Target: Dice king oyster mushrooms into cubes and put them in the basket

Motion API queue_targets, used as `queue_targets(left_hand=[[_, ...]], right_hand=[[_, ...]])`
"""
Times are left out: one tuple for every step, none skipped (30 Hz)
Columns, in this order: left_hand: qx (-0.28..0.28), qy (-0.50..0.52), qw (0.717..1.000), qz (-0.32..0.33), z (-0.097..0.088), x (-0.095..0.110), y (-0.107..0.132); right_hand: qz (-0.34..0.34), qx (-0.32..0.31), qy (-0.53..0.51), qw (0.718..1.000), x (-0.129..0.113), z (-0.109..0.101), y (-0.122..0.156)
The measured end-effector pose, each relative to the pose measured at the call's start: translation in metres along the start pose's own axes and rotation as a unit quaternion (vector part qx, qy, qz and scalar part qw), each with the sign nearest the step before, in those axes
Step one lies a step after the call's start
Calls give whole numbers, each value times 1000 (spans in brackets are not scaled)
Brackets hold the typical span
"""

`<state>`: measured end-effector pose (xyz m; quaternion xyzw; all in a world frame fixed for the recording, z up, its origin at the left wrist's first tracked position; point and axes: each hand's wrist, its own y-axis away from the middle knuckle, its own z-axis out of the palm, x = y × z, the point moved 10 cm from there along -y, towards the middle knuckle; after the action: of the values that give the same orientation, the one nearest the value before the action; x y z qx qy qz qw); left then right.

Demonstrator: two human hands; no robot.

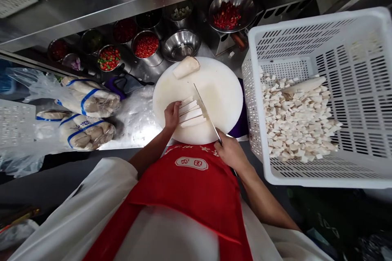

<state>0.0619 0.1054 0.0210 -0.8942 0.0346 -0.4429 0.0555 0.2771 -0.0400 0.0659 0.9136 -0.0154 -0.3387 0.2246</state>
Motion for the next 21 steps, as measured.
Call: queue_targets(left_hand=[[-6, -17, 1000, 17, 0, 3, -1], [-16, -36, 999, 38, 0, 7, -2], [-28, -54, 996, 60, -1, 10, -3], [-46, -70, 993, 83, 0, 14, -3], [-72, -83, 988, 108, 2, 17, -2], [-103, -97, 981, 134, 5, 21, 0], [-137, -114, 971, 160, 10, 25, 4], [-167, -134, 959, 185, 14, 28, 9], [-188, -157, 948, 204, 17, 30, 15], [-199, -180, 939, 217, 19, 31, 20], [-199, -199, 933, 224, 20, 32, 23], [-193, -214, 931, 225, 20, 33, 25], [-186, -225, 931, 220, 20, 33, 27], [-182, -234, 931, 213, 20, 33, 27], [-180, -243, 931, 202, 20, 32, 27], [-182, -255, 931, 188, 19, 31, 26], [-188, -268, 929, 175, 19, 30, 25], [-196, -282, 925, 163, 19, 29, 24], [-204, -295, 921, 153, 19, 28, 23], [-211, -307, 917, 146, 19, 29, 22], [-215, -316, 913, 142, 19, 30, 21]], right_hand=[[-3, -4, 5, 1000, -1, 1, 0], [-10, -11, 6, 1000, -3, 3, -1], [-19, -19, 2, 1000, -6, 5, -2], [-28, -24, -4, 999, -9, 6, -2], [-34, -26, -10, 999, -11, 7, -4], [-37, -26, -17, 999, -12, 8, -5], [-40, -27, -22, 999, -13, 8, -6], [-44, -30, -25, 998, -15, 10, -8], [-49, -33, -26, 998, -18, 11, -10], [-54, -36, -26, 998, -20, 13, -12], [-58, -40, -26, 997, -22, 14, -13], [-62, -45, -25, 997, -23, 15, -15], [-63, -49, -21, 997, -24, 15, -17], [-63, -51, -16, 997, -23, 14, -19], [-64, -54, -9, 996, -23, 13, -20], [-68, -55, -3, 996, -22, 11, -21], [-73, -56, 5, 996, -21, 9, -22], [-77, -57, 13, 995, -21, 7, -23], [-80, -58, 22, 995, -20, 5, -23], [-85, -60, 28, 994, -20, 4, -24], [-90, -62, 32, 993, -20, 4, -24]])
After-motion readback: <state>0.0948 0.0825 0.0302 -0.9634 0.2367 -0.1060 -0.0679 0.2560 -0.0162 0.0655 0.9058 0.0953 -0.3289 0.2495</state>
